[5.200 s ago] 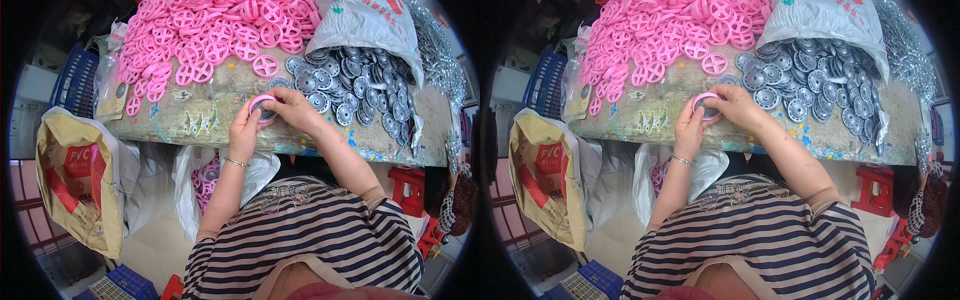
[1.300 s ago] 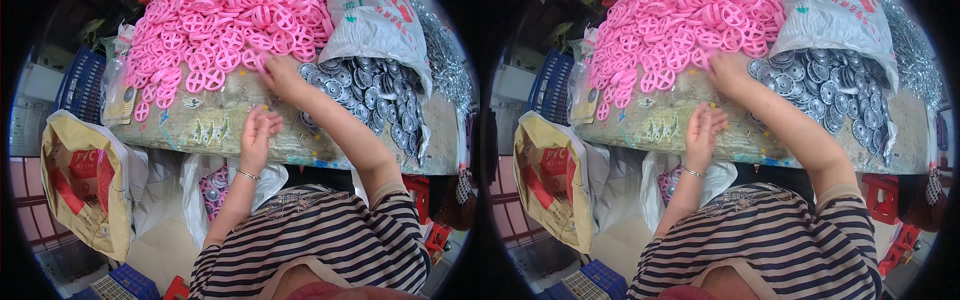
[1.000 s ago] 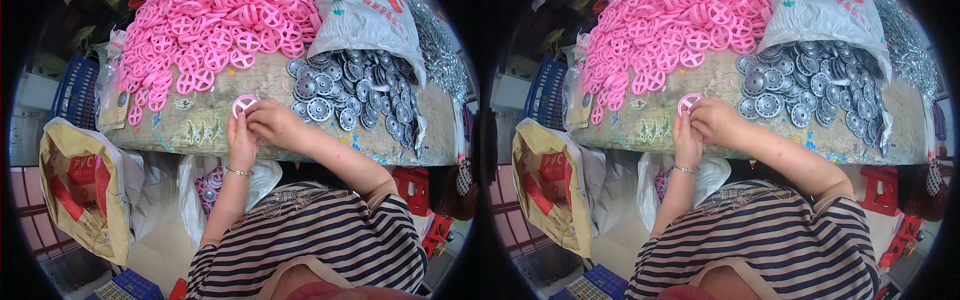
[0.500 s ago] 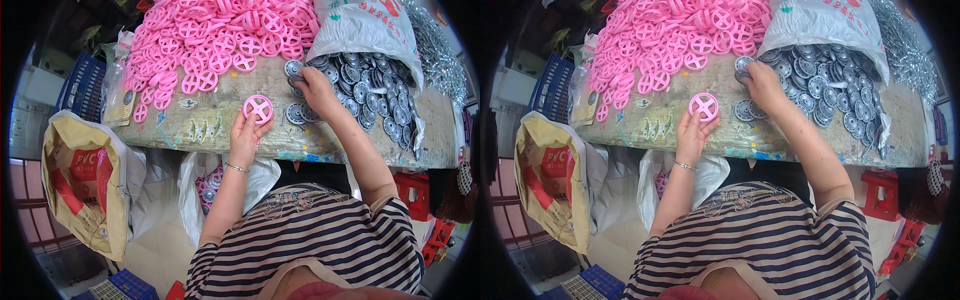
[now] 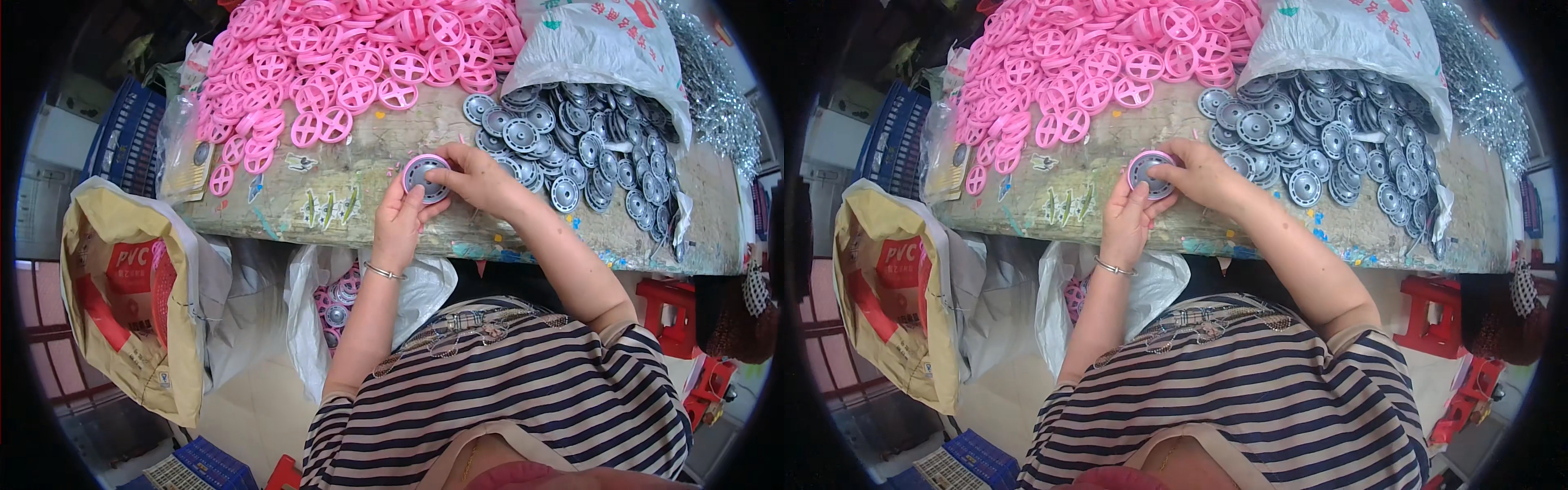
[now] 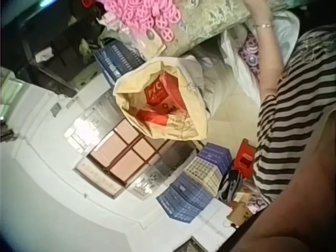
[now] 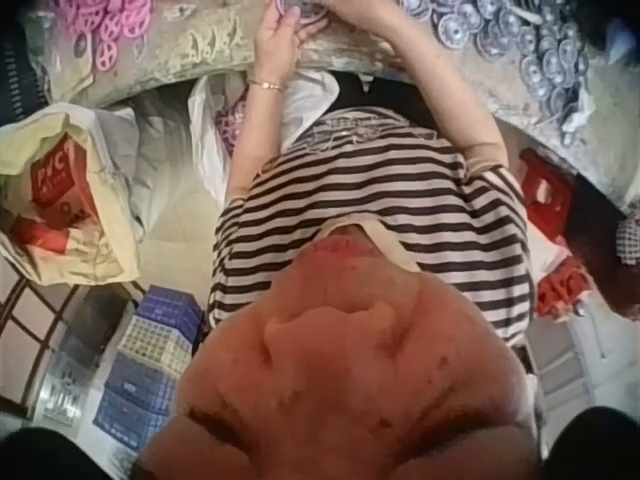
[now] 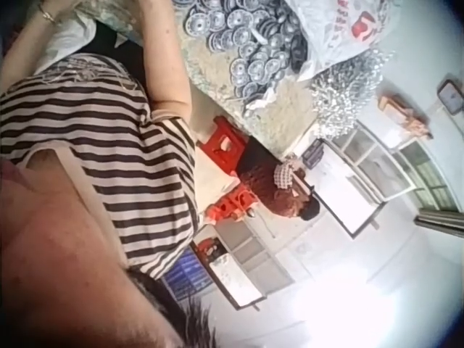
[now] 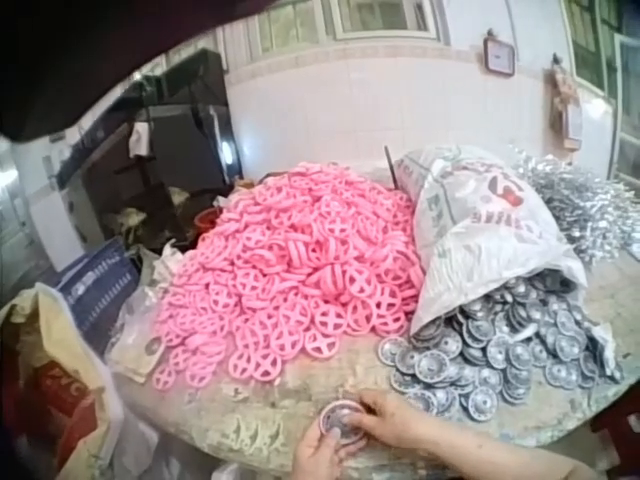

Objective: Manually assembling small plastic and metal toy components at a workbench.

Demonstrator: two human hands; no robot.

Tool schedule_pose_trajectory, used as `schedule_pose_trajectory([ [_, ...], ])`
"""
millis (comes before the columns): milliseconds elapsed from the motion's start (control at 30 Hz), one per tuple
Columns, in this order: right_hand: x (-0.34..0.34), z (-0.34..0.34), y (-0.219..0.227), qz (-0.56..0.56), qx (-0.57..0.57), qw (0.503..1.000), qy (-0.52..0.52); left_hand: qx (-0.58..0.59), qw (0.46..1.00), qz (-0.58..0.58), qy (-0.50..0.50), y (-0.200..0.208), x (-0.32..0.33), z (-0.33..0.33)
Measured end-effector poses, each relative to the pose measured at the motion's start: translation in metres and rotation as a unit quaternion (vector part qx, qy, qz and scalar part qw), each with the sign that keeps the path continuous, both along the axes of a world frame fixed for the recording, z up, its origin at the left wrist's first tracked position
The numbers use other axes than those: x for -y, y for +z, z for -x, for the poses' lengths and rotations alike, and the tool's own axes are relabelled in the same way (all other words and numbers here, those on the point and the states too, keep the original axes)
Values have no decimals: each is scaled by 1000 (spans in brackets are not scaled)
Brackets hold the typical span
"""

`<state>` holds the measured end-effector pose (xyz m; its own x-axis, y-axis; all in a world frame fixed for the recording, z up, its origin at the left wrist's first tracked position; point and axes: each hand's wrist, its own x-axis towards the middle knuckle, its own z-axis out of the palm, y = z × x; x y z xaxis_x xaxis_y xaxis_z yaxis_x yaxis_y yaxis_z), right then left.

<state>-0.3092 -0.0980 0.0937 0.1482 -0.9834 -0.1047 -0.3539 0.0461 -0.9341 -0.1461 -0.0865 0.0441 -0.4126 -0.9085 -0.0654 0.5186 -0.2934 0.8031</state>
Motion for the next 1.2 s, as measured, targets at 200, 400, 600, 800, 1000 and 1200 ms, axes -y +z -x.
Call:
schedule_pose_trajectory([
  [200,2,-6,-4,39,-42,998,-18,62,998,-26,-8,4,1,-5],
  [400,3,-8,1,46,-25,998,-17,17,998,35,51,3,-2,10],
  [600,-4,-56,39,126,38,990,48,294,933,179,110,-21,-4,1],
  [800,33,-78,11,235,-60,968,67,313,921,207,108,-14,-6,-3],
  [1000,114,-29,-44,362,-308,872,-120,96,992,79,24,0,-5,9],
  [1200,83,-23,-11,144,-146,978,26,44,992,43,112,1,-4,12],
])
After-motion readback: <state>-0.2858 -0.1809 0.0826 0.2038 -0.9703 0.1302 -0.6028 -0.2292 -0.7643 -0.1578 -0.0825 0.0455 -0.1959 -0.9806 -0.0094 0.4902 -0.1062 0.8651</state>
